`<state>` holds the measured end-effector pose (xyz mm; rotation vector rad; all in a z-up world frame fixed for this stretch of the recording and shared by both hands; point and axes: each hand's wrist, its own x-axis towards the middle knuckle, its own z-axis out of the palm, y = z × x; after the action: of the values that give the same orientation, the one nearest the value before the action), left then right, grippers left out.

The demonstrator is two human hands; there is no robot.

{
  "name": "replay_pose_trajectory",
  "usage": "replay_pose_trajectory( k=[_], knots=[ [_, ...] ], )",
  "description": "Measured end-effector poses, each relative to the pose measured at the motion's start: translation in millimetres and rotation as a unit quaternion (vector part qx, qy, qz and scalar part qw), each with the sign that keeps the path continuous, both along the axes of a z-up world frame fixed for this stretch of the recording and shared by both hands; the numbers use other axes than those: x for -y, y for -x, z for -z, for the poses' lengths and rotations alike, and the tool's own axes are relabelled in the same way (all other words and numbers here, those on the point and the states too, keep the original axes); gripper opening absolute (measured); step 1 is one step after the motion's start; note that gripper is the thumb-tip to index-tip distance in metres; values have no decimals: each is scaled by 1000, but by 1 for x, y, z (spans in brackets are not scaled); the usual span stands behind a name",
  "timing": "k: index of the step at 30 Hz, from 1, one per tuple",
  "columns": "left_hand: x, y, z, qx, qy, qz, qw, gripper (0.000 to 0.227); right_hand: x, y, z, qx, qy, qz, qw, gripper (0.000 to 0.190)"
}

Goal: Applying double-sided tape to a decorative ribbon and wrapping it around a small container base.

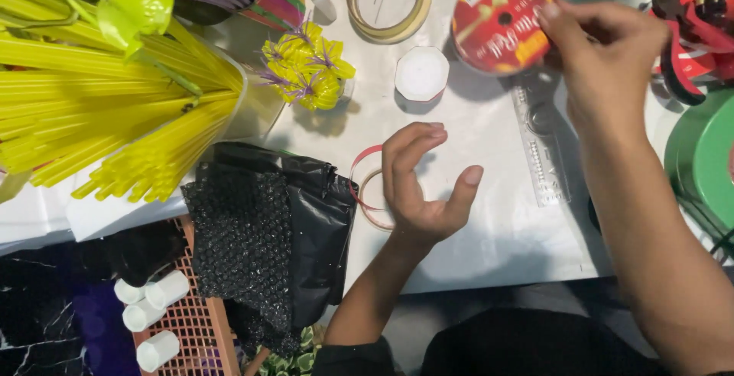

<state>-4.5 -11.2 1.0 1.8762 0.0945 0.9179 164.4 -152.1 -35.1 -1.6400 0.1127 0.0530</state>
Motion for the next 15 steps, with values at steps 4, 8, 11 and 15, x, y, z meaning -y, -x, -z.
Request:
replay_pose_trajectory(
  k=[4,8,11,15],
  knots=[
    [-2,-2,-5,-1,-12,1,1000,33,-23,-38,27,57,29,-16,998,16],
    [-1,-3,-8,-11,-26,-3,1000,31,-29,-59,61,217,158,-38,963,16],
    [-2,-3,-9,-15,-41,2,999,30,-37,-61,62,236,213,-32,948,18],
    [0,-6,-7,-14,-55,11,998,25,-36,-55,45,324,358,-57,874,36]
  ],
)
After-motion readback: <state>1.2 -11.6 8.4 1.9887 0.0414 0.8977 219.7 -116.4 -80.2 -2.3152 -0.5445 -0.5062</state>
